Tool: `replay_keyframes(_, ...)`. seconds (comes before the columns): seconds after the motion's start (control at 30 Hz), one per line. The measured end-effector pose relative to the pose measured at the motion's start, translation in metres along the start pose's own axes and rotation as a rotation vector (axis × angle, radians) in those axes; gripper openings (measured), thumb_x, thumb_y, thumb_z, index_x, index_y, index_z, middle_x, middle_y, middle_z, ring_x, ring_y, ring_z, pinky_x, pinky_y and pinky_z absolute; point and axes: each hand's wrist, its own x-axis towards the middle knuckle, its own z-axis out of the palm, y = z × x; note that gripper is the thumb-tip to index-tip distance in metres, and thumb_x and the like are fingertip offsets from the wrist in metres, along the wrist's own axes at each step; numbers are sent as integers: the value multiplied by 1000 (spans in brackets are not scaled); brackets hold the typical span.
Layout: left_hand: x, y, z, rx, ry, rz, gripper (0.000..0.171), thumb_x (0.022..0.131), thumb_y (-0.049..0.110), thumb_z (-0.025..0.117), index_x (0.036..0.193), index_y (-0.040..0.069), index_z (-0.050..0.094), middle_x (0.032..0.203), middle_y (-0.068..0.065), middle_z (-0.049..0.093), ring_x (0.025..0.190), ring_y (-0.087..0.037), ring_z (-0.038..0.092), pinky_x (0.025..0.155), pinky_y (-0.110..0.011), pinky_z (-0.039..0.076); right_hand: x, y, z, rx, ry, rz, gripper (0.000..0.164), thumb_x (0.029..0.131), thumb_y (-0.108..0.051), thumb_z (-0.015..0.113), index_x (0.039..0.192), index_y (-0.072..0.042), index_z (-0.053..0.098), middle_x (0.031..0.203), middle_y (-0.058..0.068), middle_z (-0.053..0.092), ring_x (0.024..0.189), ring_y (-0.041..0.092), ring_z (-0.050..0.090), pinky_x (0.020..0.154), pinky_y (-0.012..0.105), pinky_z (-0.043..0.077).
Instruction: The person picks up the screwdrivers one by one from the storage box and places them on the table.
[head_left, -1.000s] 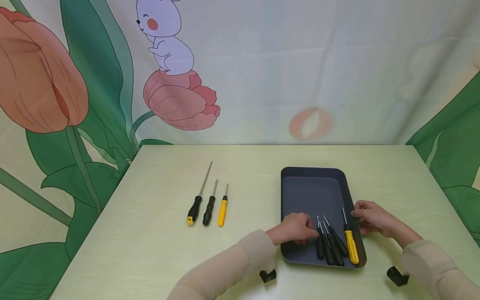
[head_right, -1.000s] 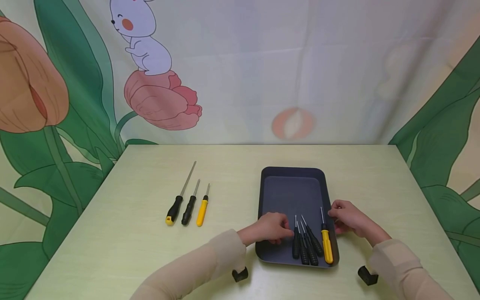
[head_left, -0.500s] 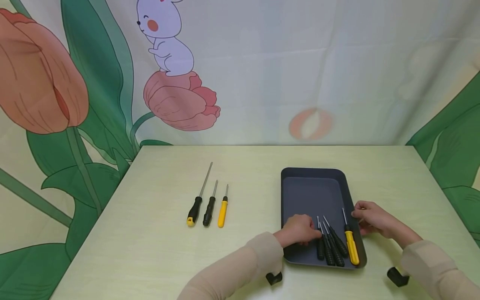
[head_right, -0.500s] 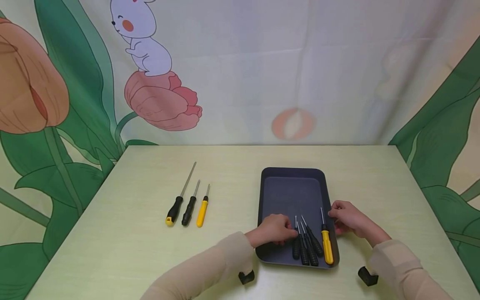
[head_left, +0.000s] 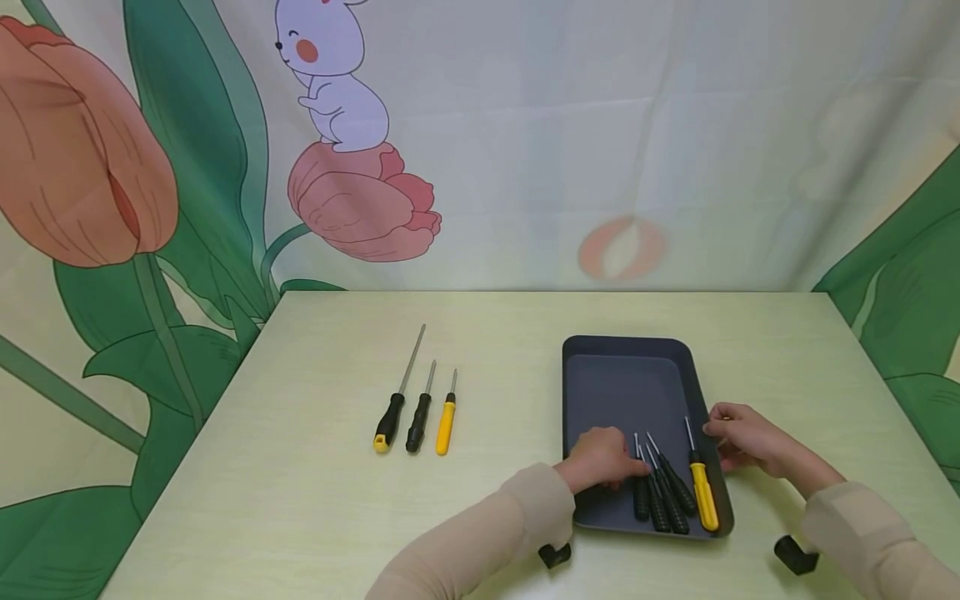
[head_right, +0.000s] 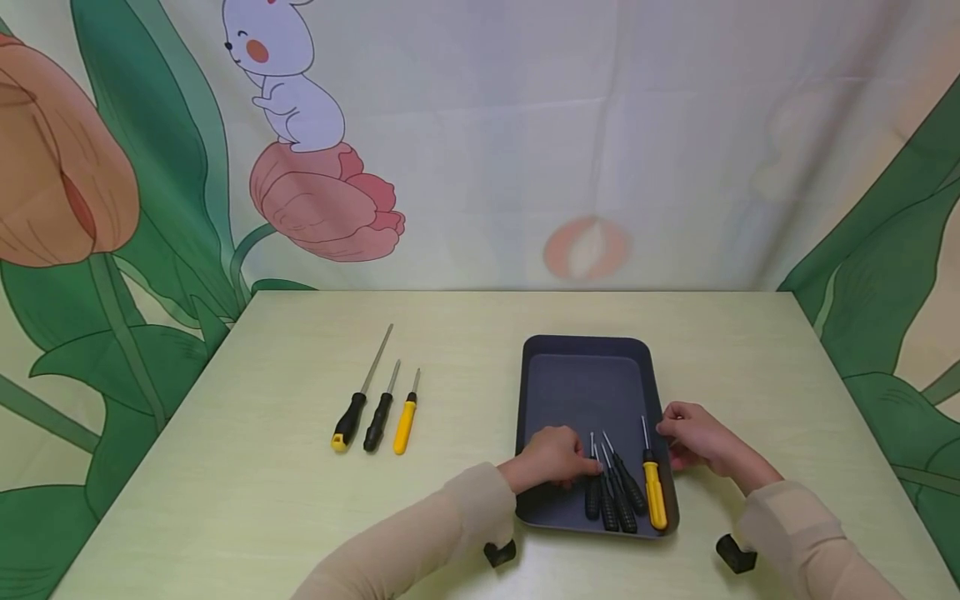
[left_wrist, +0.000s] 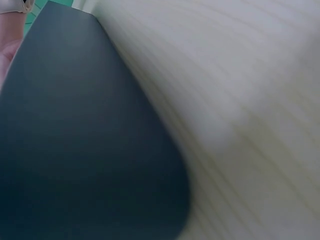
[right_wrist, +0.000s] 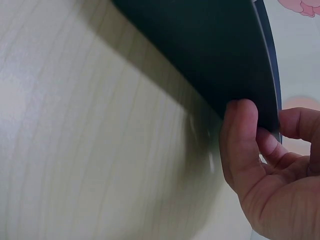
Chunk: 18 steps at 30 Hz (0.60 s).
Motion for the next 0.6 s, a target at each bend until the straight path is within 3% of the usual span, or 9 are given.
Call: replay_keyframes(0.6,5,1,-1,-20,2,-20,40,76,34,65,44,11,56,39,3,51,37,-11,49,42,-19,36,-1,-2,0,-14,2,10,12,89,-12,39,92,0,38,78,4,53,58,14,53,54,26,48)
